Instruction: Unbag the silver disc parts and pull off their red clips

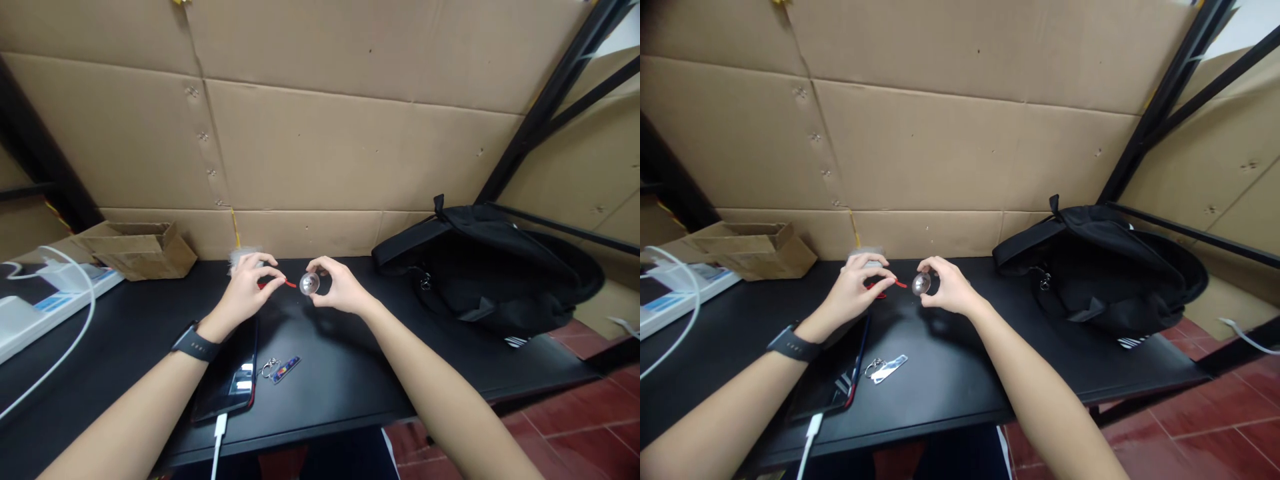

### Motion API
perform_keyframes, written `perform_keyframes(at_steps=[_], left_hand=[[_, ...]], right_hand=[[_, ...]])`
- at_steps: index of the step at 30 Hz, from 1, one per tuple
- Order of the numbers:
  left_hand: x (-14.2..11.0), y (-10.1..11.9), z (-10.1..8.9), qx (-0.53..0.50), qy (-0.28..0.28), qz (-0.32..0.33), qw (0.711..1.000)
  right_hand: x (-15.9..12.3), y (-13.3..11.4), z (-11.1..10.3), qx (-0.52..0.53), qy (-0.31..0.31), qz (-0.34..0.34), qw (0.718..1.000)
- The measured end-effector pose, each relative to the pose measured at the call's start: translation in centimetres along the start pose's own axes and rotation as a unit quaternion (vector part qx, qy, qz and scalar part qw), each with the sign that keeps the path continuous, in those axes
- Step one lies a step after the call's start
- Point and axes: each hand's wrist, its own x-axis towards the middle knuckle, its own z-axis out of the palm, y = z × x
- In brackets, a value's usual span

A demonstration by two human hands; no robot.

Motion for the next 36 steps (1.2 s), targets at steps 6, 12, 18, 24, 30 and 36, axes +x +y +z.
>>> perform_keyframes(at_steps=[6,12,18,24,30,36], left_hand=[[0.4,-3.7,-1.3,0.076,0.028,-0.093,0.992],[0.1,-6.2,-1.4,0.099,-0.064,-0.115,0.986],[-0.3,-7.4,-1.2,0.132,-0.121,-0.139,0.974],[-0.5,-7.8,-0.8,0.147,-0.146,-0.140,0.968],[-0.5,-7.5,-0.8,0.148,-0.139,-0.142,0.969],[-0.4,-7.3,-0.7,0.141,-0.151,-0.134,0.969]], right_hand=[[0.3,2.2,-1.9,0.114,0.059,0.049,0.991],[0.4,3.3,-3.4,0.170,0.098,0.079,0.977],[0.2,4.0,-4.1,0.190,0.096,0.094,0.972],[0.2,3.9,-4.5,0.179,0.102,0.103,0.973],[0.1,4.3,-4.7,0.158,0.096,0.122,0.975],[-0.2,5.2,-5.0,0.106,0.069,0.130,0.983]])
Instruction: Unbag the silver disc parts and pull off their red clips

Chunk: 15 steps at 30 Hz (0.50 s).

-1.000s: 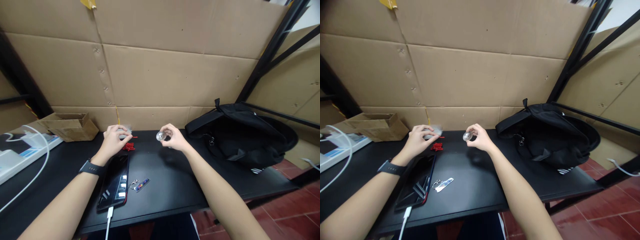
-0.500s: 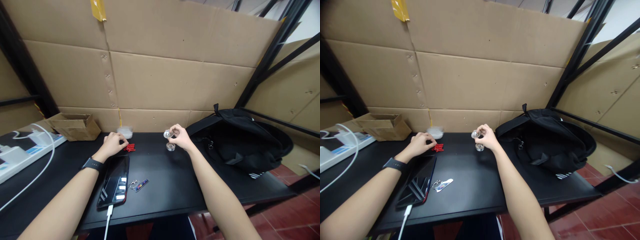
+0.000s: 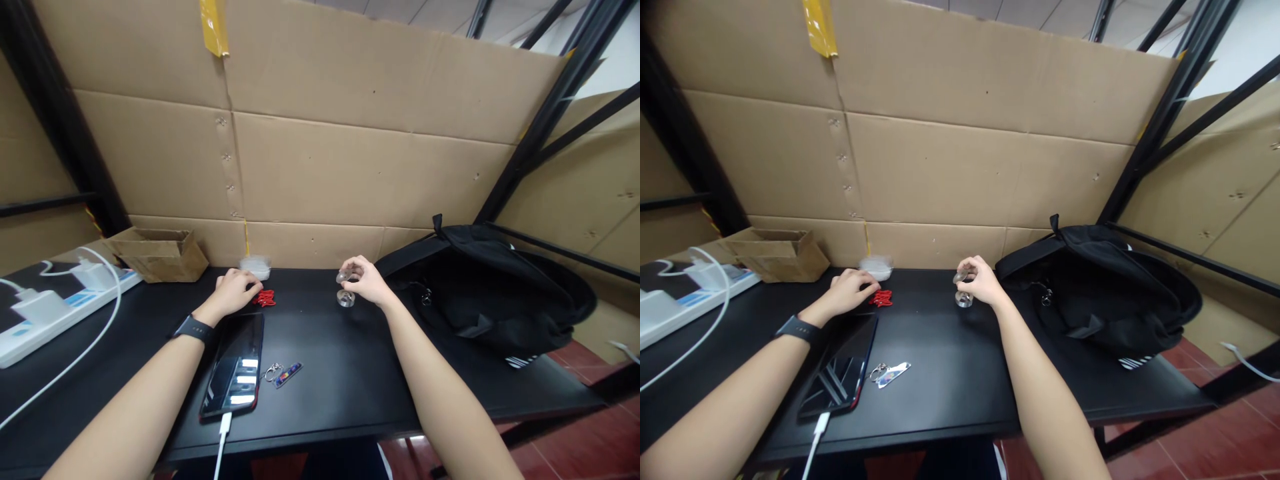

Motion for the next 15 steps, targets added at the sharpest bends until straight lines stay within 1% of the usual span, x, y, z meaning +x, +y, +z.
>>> perform_keyframes(at_steps=[2,4,6,10,15], left_hand=[[0.0,0.0,0.0,-0.001,0.001,0.000,1.000],[0.0,0.1,0.0,-0.004,0.009,0.000,1.000],[0.0,0.1,-0.1,-0.008,0.019,0.000,1.000],[0.0,0.2,-0.3,-0.008,0.024,0.002,1.000],[-0.1,0.3,-0.4,0.001,0.027,0.005,1.000]], right_hand=[[-0.1,0.2,-0.4,-0.076,-0.012,-0.007,0.997],[-0.2,0.3,-0.8,-0.154,-0.026,-0.018,0.988],[-0.3,0.3,-1.3,-0.194,-0.049,-0.020,0.980],[-0.7,0.4,-1.8,-0.193,-0.113,0.011,0.975],[-0.8,1.3,-2.1,-0.193,-0.165,0.067,0.965]])
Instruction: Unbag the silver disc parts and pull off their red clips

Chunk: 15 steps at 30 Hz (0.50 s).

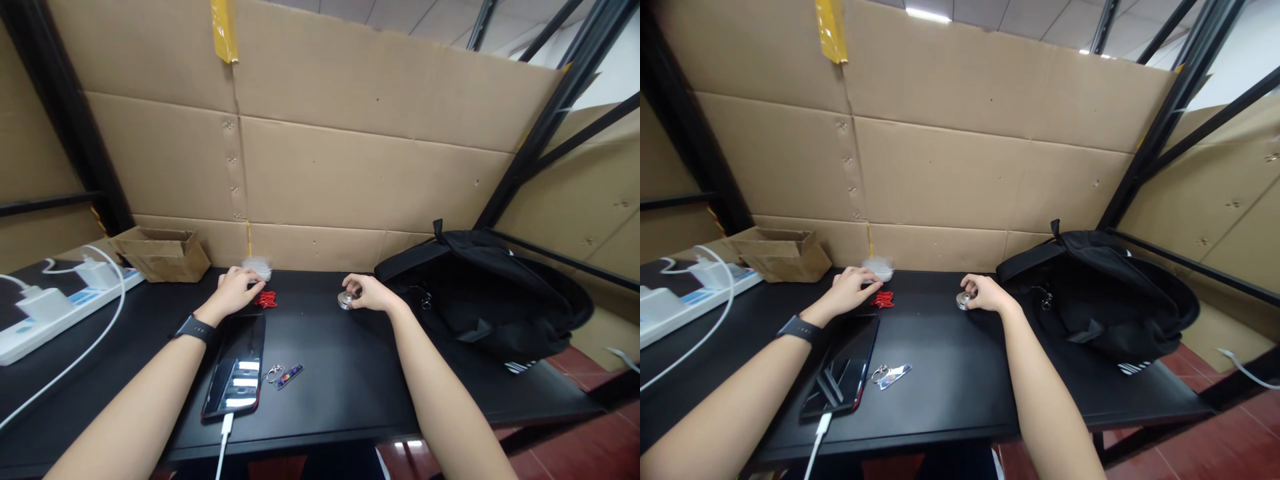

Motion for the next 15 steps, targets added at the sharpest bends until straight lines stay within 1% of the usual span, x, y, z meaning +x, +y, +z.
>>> perform_keyframes(at_steps=[2,7,15], left_hand=[[0.0,0.1,0.0,0.002,-0.001,-0.003,1.000],[0.0,0.1,-0.1,-0.005,0.001,-0.003,1.000],[-0.5,0.2,-0.2,-0.049,0.049,-0.018,0.997]], right_hand=[[0.1,0.4,0.1,0.013,-0.013,0.014,1.000],[0.3,1.3,0.4,0.027,-0.017,0.035,0.999],[0.5,2.2,1.2,0.034,-0.013,0.022,0.999]])
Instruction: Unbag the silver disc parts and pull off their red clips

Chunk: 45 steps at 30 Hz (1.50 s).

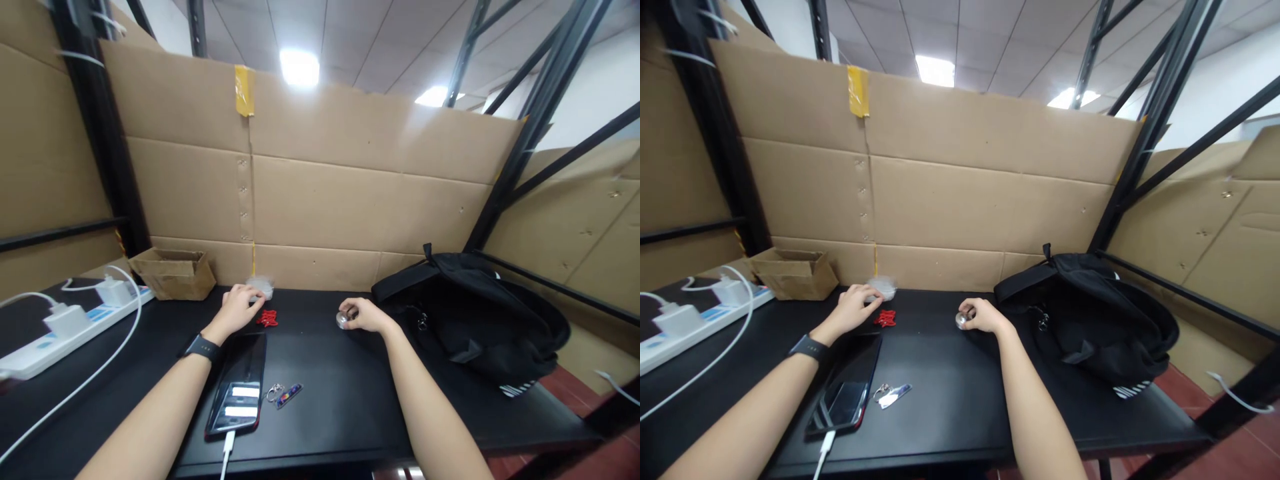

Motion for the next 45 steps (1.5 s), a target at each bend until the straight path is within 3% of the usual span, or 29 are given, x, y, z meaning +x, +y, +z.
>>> perform_keyframes(at_steps=[3,8,11,15,19,24,30,36,41,45], left_hand=[[-0.3,1.0,-0.6,-0.021,0.019,0.012,1.000],[-1.1,3.3,-2.4,-0.110,0.035,0.086,0.990],[-2.6,2.9,-2.7,-0.140,0.034,0.060,0.988],[-7.0,-0.1,-1.7,-0.148,0.041,0.002,0.988],[-12.8,-2.8,-0.9,-0.099,0.002,-0.060,0.993],[-17.8,-1.9,-1.7,0.050,-0.094,-0.120,0.987],[-18.9,1.0,-3.1,0.137,-0.145,-0.136,0.971],[-19.0,1.2,-3.2,0.136,-0.113,-0.127,0.976],[-19.7,1.4,-3.1,0.121,-0.077,-0.120,0.982],[-20.9,1.9,-3.1,0.137,-0.081,-0.110,0.981]], right_hand=[[0.1,0.5,0.3,0.008,0.014,-0.003,1.000],[0.0,0.9,0.8,0.023,0.032,-0.012,0.999],[-0.3,1.0,1.2,0.024,0.045,-0.014,0.999],[-1.0,1.4,1.8,0.013,0.079,-0.002,0.997],[-1.8,1.4,2.2,-0.017,0.122,0.014,0.992],[-3.4,0.2,3.1,-0.056,0.145,0.032,0.987],[-8.6,-2.2,6.1,-0.121,0.179,0.118,0.969],[-14.4,-4.9,8.1,-0.261,0.181,0.157,0.935],[-16.3,-6.8,8.7,-0.307,0.151,0.191,0.920],[-17.5,-7.8,9.5,-0.314,0.140,0.187,0.920]])
